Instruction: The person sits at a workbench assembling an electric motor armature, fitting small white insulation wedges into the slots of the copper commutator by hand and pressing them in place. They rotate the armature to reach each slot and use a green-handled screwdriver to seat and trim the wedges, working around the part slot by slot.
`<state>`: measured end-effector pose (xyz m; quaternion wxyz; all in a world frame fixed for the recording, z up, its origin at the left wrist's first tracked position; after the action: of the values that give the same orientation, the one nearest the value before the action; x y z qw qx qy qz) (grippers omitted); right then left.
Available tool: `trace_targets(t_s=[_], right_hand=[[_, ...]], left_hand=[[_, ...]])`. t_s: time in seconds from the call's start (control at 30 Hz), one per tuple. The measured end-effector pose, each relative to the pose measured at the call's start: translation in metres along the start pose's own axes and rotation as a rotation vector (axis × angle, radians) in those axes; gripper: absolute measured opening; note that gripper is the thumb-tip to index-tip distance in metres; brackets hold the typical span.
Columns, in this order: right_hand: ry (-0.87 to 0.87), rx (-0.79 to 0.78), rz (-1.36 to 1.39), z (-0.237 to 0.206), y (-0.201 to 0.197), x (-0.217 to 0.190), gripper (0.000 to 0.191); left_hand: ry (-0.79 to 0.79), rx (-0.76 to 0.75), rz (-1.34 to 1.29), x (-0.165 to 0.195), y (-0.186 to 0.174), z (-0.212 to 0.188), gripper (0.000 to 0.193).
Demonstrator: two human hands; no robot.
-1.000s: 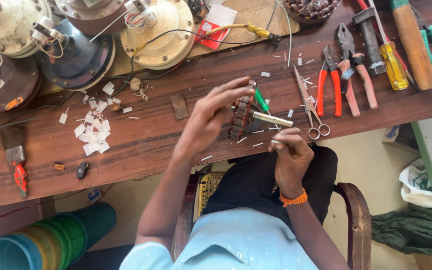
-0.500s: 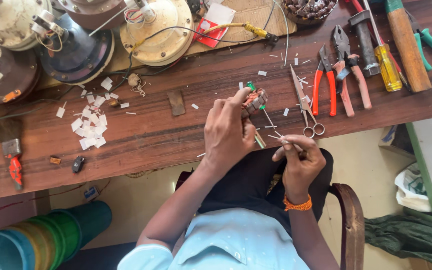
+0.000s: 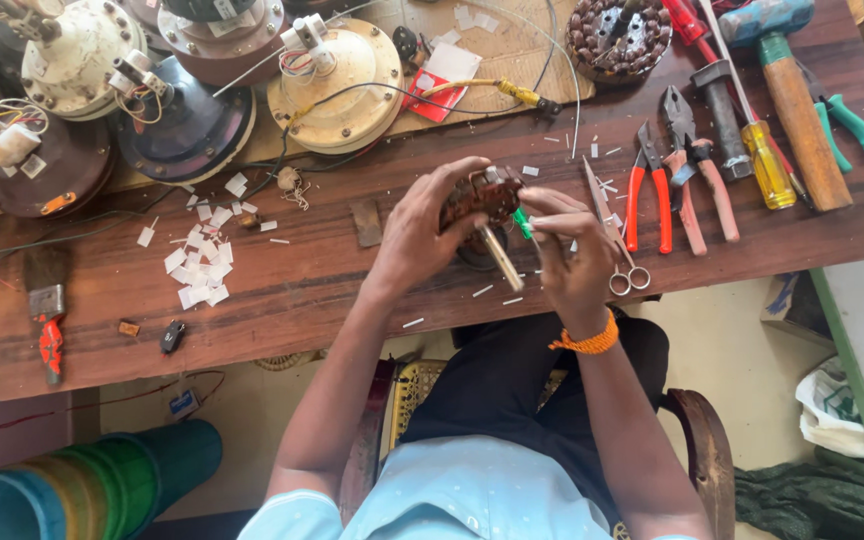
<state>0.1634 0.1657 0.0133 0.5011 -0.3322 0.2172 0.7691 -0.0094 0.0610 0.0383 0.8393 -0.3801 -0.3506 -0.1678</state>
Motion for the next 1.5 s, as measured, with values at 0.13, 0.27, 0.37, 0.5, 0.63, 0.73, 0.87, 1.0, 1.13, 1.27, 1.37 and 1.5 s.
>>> trace_targets(t_s=[0.13,0.27,0.37,0.5,0.63,0.73,0.87,1.0,1.13,1.27,1.37,1.5], right_hand=[[-0.237,-0.101,-0.240,0.012,0.017,0.006,0.017],[-0.270,-0.072,-0.232,0.005,0.028,0.016,0.018],[-0.292,-0.033,-0.236,-0.001,0.032,0.022,0.018],[-0.285,-0.025,-0.269,-0.002,0.036,0.023,0.017],[-0.224,0.017,-0.288,-0.002,0.039,0.020,0.012],[-0.133,0.019,-0.286,-0.004,0.039,0.021,0.012],[0.079,-0.037,-0.077,-0.006,0.040,0.029,0.010],[0.155,-0.071,-0.028,-0.001,0.045,0.037,0.011],[0.166,-0.107,-0.040,0.004,0.049,0.043,0.012],[0.186,-0.105,0.060,0.005,0.053,0.054,0.013],[0.186,-0.089,0.099,0.000,0.054,0.059,0.013],[0.174,-0.041,0.074,-0.010,0.056,0.058,0.013]], left_hand=[[-0.048,-0.016,-0.100,0.002,0.002,-0.001,0.078],[-0.074,-0.053,-0.121,-0.001,-0.001,0.005,0.076],[-0.071,-0.077,-0.096,-0.006,-0.002,0.012,0.063],[-0.076,-0.063,-0.110,-0.010,-0.002,0.017,0.053],[-0.096,-0.045,-0.147,-0.013,-0.001,0.020,0.052],[-0.126,-0.002,-0.187,-0.013,0.002,0.019,0.053],[-0.223,0.075,-0.288,-0.015,0.007,0.017,0.055],[-0.200,0.143,-0.236,-0.020,0.010,0.021,0.044],[-0.236,0.134,-0.270,-0.026,0.010,0.024,0.043],[-0.282,0.109,-0.336,-0.031,0.012,0.027,0.042],[-0.314,0.079,-0.386,-0.036,0.014,0.029,0.041],[-0.208,0.047,-0.379,-0.041,0.014,0.033,0.041]])
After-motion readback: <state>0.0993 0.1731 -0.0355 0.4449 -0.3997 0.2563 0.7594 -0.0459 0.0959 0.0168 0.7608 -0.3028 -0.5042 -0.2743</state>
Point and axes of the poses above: each hand's wrist, its own z-axis towards the middle knuckle, its own y-axis out of the palm, x = y × z, the point moved 2 cm from there along z, towards the middle knuckle, and after that the axes turned 11 degrees about x, right-handed, at the moved point
